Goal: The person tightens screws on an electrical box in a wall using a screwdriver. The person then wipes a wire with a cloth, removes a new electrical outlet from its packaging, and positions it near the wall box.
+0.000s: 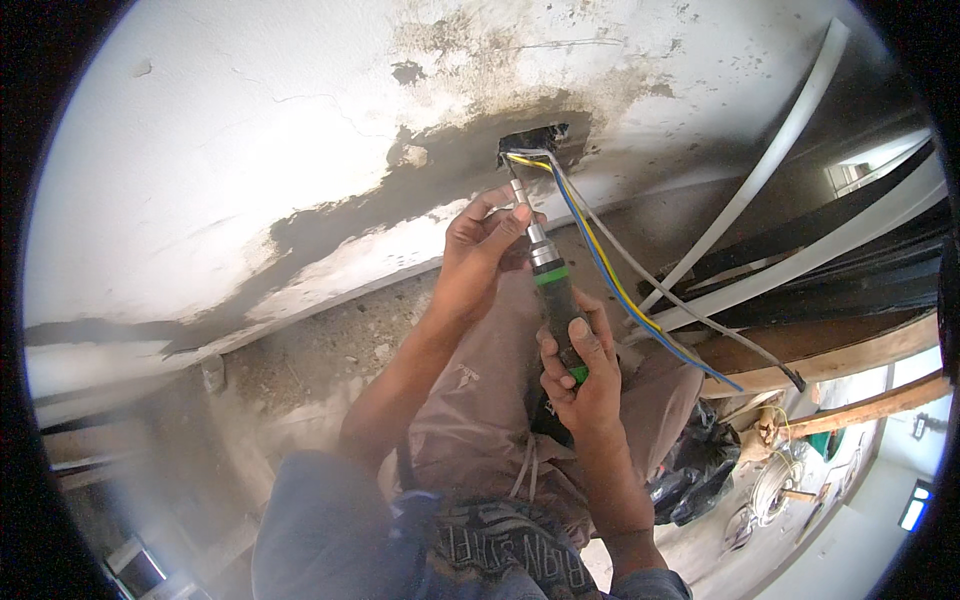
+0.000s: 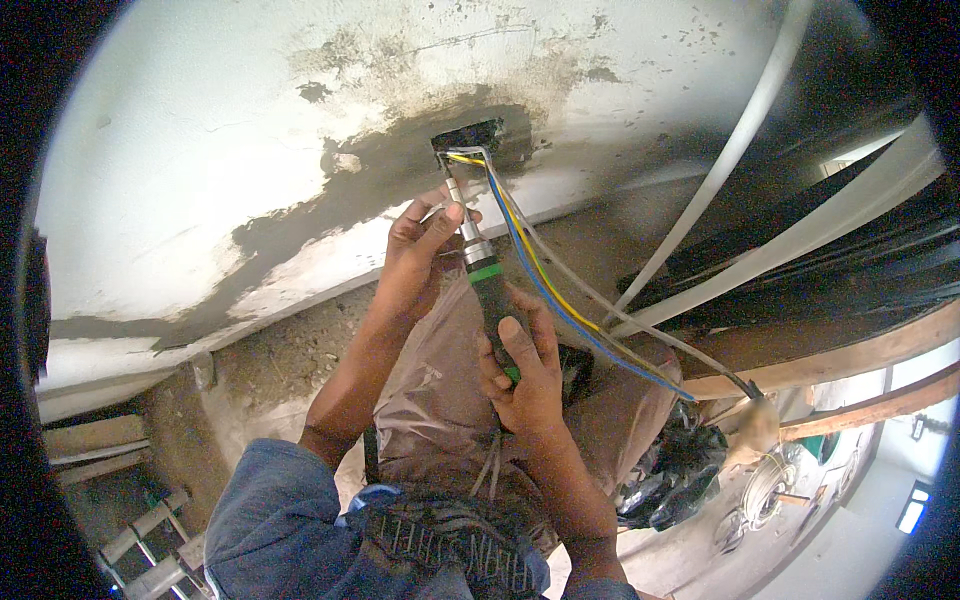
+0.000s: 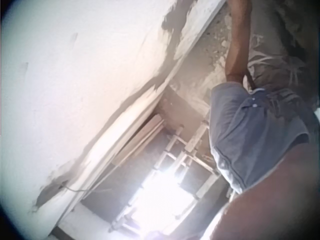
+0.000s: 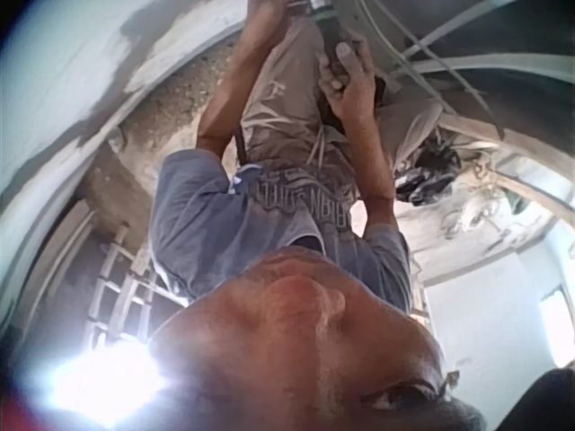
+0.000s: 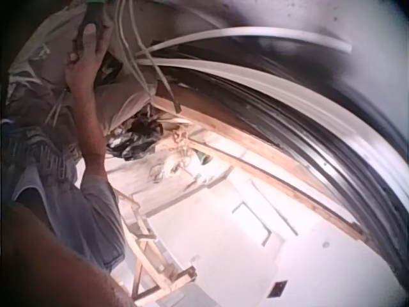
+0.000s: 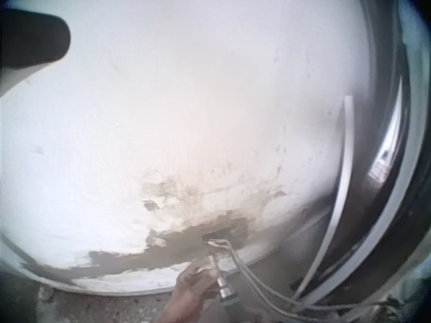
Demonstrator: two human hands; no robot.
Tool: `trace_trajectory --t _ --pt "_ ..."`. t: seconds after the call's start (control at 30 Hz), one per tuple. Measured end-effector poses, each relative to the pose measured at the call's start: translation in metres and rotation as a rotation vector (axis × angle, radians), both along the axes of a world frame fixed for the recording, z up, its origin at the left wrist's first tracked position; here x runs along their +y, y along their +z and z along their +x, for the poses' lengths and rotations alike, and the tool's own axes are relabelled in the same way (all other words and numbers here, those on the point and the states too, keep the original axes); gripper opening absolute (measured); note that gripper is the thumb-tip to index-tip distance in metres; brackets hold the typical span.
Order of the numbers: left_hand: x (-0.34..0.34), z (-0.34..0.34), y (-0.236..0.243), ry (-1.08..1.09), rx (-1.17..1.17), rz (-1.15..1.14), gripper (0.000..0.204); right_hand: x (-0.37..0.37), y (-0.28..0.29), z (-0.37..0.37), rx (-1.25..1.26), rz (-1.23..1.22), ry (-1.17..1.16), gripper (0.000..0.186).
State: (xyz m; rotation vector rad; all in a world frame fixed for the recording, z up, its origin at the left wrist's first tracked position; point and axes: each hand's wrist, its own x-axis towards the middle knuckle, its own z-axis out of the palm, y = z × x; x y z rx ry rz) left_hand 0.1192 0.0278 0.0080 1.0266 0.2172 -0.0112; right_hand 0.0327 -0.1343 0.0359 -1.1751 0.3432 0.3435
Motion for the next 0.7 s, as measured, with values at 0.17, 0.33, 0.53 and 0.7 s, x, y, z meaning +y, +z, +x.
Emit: trace_trajectory --t 0.17,0.33,0.53,0.7 --pt "-0.023 -0.013 0.017 -0.129 0.028 -0.413 0.032 0.007 -0.012 0.010 -0.992 -1.095 0.103 0.043" --pt "-0.042 -0.007 0.020 0.003 0.048 -0.368 0.035 0.006 0.004 0.001 -0.123 0.316 -0.044 0.041" --pt "-0.034 -0.009 0.023 -0.042 0.098 -0.316 0.033 -0.001 -0.013 -0.016 0.326 1.151 0.098 0.042" --pt "-0.033 -0.009 0.023 -0.067 0.108 -0.351 0.032 0.006 -0.004 -0.014 0.395 1.218 -0.024 0.042"
